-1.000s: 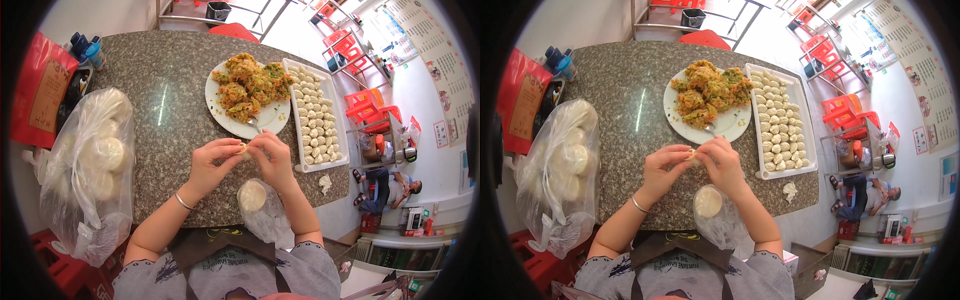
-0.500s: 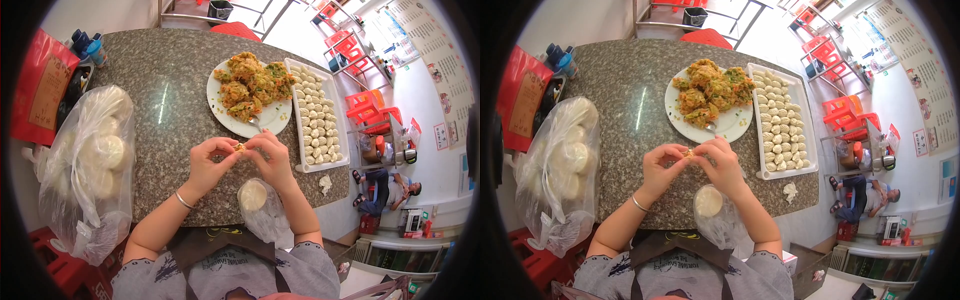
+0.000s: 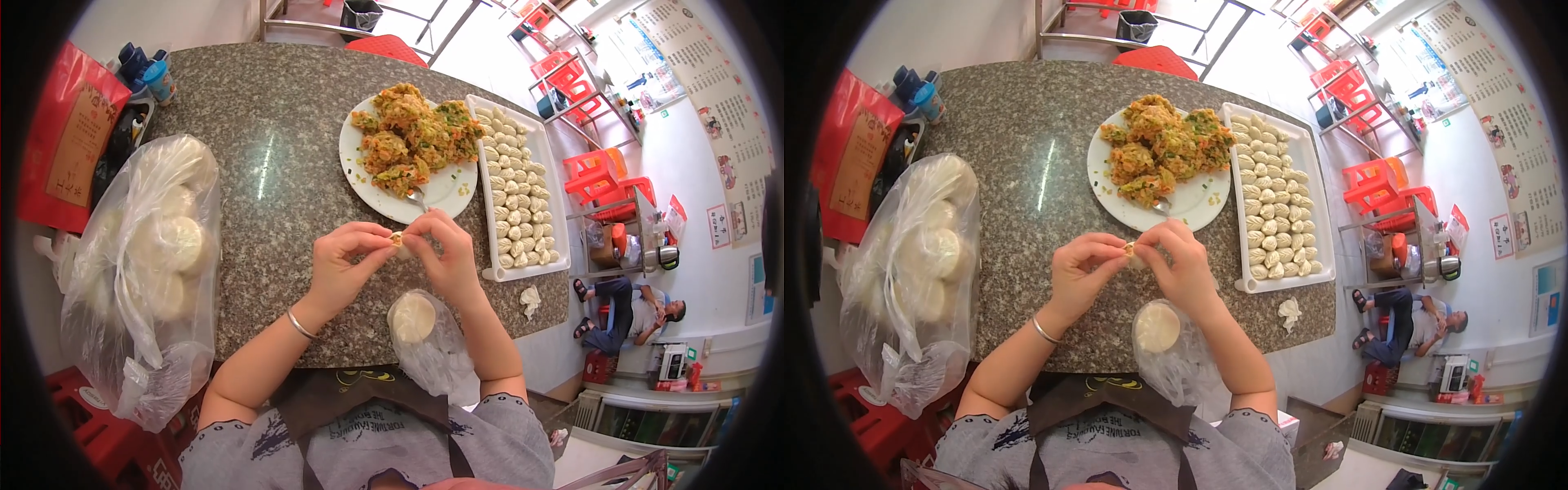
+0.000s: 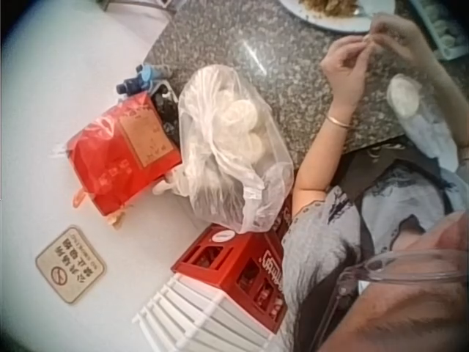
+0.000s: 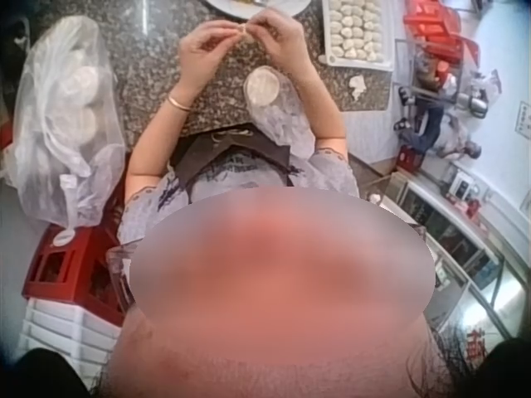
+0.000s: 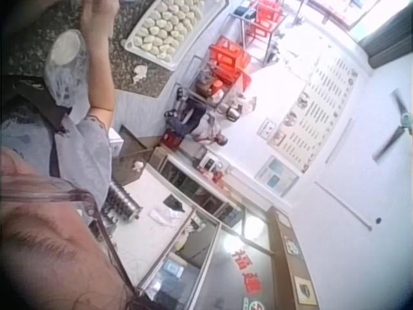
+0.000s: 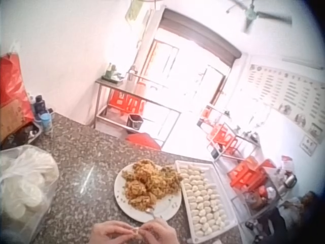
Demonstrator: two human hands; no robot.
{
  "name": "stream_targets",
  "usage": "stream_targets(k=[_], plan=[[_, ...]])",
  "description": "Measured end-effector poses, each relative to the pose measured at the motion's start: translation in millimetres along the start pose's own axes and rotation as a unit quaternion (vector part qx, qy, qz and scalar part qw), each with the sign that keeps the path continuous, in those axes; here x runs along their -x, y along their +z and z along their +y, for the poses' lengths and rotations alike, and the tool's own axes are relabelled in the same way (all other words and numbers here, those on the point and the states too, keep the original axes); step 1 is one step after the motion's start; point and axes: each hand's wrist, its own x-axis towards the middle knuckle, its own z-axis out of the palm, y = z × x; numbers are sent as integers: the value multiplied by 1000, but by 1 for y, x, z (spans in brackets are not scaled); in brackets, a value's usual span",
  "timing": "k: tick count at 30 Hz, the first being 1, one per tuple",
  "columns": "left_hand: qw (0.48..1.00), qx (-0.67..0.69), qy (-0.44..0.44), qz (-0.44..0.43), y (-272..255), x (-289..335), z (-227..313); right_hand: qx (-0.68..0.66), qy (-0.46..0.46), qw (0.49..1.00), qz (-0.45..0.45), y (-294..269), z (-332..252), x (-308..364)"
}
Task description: Filling and folding dumpling wrappers with meat and vegetable filling.
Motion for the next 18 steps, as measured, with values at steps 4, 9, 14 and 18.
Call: stream_targets(k=[4,9,14,18], plan=[[1000,2,-10,18,0,1,1,41,-44,998,-3,2,-4,0],[1000,-10,-6,14,1,0,2,-6,26,999,-17,-1,-1,1],[999,-43,9,0,-1,0,0,-21,36,998,-45,-4,-7,-5],[997,-72,29,-9,-2,1,0,-9,30,999,-20,1,-7,-1]])
